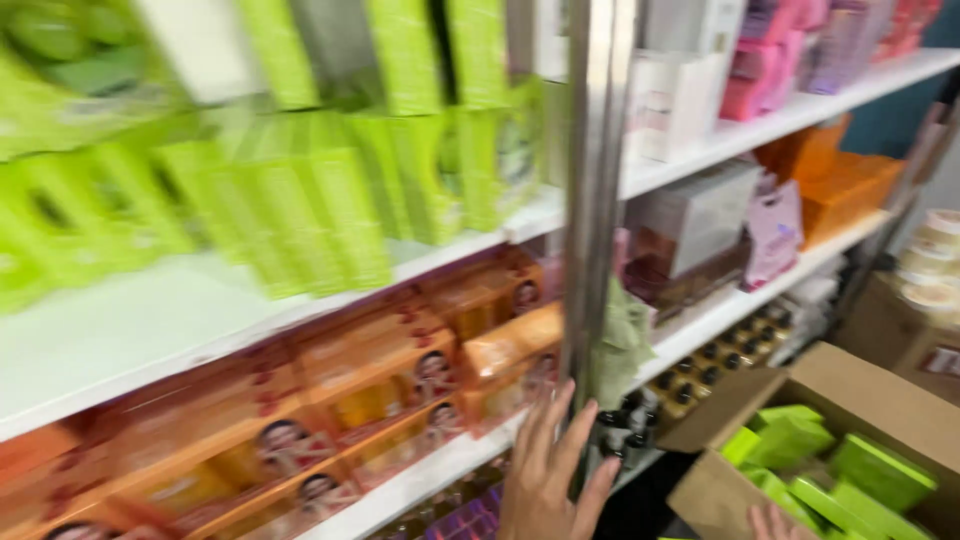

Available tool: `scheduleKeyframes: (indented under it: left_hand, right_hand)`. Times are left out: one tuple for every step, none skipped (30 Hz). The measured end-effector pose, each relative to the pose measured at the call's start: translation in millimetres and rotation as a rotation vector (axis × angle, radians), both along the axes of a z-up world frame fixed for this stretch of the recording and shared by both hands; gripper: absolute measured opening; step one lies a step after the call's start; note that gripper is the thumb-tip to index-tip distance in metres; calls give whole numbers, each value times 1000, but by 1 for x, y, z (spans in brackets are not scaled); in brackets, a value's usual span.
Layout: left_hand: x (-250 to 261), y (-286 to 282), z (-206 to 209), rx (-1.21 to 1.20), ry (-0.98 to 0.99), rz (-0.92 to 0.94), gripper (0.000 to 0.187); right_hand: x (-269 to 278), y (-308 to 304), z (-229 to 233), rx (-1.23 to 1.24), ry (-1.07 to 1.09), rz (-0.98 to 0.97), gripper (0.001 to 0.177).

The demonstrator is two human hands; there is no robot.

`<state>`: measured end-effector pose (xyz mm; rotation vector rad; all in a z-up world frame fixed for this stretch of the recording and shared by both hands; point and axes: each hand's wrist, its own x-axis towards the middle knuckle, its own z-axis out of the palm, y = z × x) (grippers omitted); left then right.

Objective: The person takes green product boxes from a cardboard box on the floor and places them onto a white shelf. They arrange the boxes in neat rows, stacking them both horizontally and vertically to fill the available space.

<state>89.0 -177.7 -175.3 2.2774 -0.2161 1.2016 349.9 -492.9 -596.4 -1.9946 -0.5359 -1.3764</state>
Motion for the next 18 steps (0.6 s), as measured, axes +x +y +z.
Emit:
scheduleKeyframes:
  left_hand:
    - [-22, 16, 32, 8, -9, 23, 56]
    - [-45, 33, 63, 42, -129, 62, 53]
    - [-69, 48, 95, 79, -249, 100, 51]
    - [-90, 69, 120, 89, -258, 116, 51]
    - [-111, 89, 145, 156, -334, 229, 48]
    - [-133, 107, 170, 222, -406, 338, 44]
    - [-146, 134, 188, 232, -413, 350, 44]
    - [-159, 160, 205, 266, -481, 437, 46]
    - [-172, 185, 222, 301, -549, 522, 48]
    - [-182, 218, 232, 310, -552, 528, 48]
    - [-191, 250, 241, 282, -552, 659, 54]
    - [-199, 281, 251, 252, -551, 787, 59]
    - [-204, 309, 252, 259, -555, 791, 59]
    - [-208, 337, 252, 141, -487, 857, 74]
    - [-211, 364, 252, 22, -417, 917, 88]
    - [-209, 384, 246, 24, -422, 917, 88]
    - [-206, 403, 240, -30, -330, 966, 99]
    - [-201, 422, 234, -83, -238, 1011, 109]
  right_hand:
    - [-18, 33, 46, 24, -45, -4, 89]
    - [-45, 70, 97, 49, -88, -12, 90]
    - [-79, 108, 156, 75, -130, -21, 92]
    - [-91, 125, 193, 85, -139, -4, 92]
    - [-104, 141, 229, 71, -119, 115, 93]
    - [-120, 155, 263, 55, -99, 231, 96]
    - [-150, 179, 308, 64, -107, 245, 96]
    - [-181, 199, 352, 64, -146, 299, 91]
    - [-213, 217, 395, 64, -186, 354, 86]
    - [-247, 239, 427, 72, -190, 361, 86]
    - [-281, 259, 458, 78, -186, 372, 80]
    - [-314, 277, 489, 84, -182, 382, 75]
    - [-329, 295, 510, 91, -184, 387, 75]
    - [-344, 313, 532, 105, -199, 456, 71]
    - [-358, 329, 554, 119, -214, 525, 67]
    - [-367, 348, 566, 122, -219, 525, 67]
    - [-375, 366, 579, 126, -193, 682, 67]
    - [-382, 383, 592, 129, -169, 838, 67]
